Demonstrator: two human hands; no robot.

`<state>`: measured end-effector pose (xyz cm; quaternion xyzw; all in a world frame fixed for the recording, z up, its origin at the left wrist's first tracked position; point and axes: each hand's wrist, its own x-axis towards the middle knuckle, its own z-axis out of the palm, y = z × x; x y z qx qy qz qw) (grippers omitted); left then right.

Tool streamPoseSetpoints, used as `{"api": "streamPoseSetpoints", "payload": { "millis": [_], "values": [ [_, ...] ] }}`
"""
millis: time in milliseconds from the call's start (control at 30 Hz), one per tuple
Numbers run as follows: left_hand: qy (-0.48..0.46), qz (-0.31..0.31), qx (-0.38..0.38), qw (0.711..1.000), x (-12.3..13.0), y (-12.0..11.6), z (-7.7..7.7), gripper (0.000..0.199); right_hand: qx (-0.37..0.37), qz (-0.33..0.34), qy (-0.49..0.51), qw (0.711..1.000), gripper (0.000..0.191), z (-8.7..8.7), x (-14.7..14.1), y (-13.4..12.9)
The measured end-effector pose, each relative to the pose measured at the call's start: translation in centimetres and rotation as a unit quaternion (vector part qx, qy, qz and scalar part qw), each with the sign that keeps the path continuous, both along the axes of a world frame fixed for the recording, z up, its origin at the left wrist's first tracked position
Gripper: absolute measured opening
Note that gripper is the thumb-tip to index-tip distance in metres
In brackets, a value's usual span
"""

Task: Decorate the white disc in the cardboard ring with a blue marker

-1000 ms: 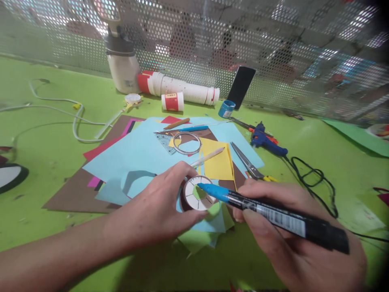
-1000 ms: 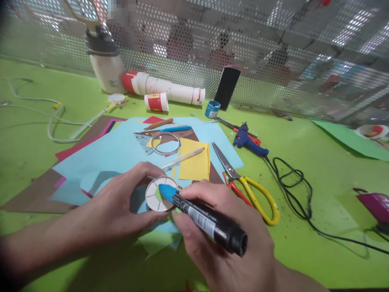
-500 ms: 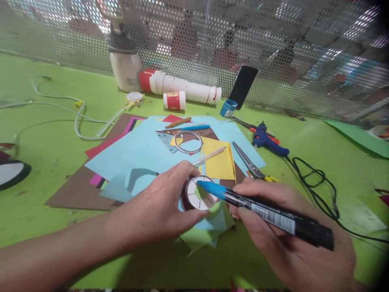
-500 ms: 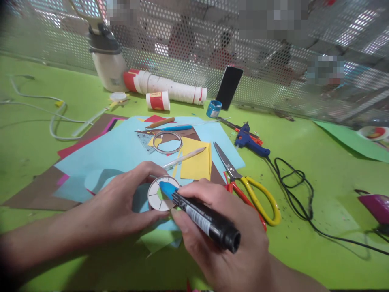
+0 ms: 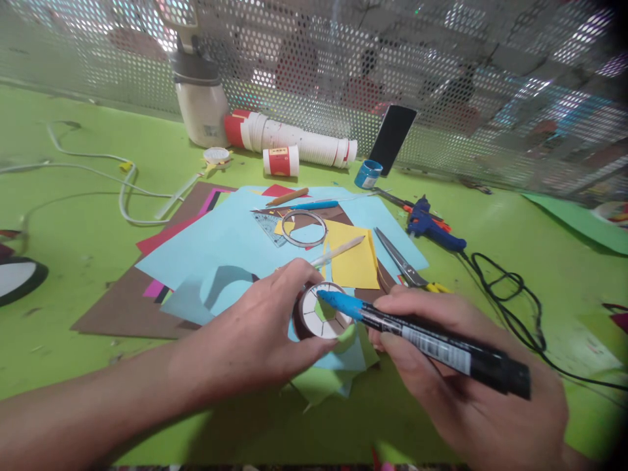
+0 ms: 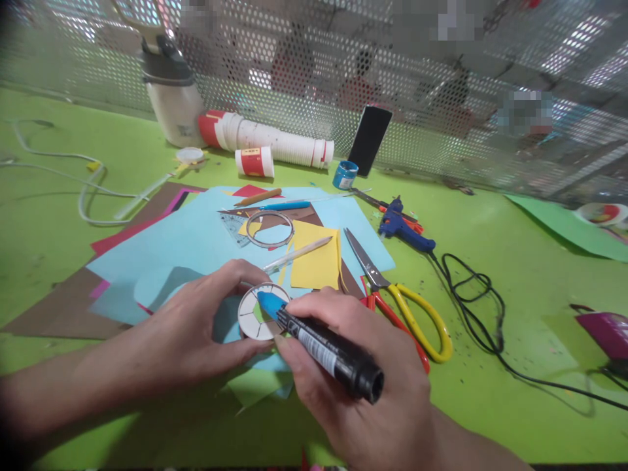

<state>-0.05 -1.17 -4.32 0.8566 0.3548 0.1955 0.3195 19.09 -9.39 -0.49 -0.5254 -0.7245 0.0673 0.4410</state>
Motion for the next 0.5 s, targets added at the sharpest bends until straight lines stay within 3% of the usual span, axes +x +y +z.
{"api": "streamPoseSetpoints", "payload": {
  "millis": [233, 500],
  "values": [
    [-0.005, 0.000, 0.003, 1.000, 0.29, 0.13, 0.14, 0.034, -0.004, 0.007, -0.009, 1.000, 0.017, -0.07, 0.06, -0.13],
    [-0.001, -0.012, 0.015, 1.000, 0.20, 0.15, -0.45, 0.036, 0.002, 0.020, -0.088, 0.996, 0.018, -0.13, 0.44, -0.50]
  ]
}}
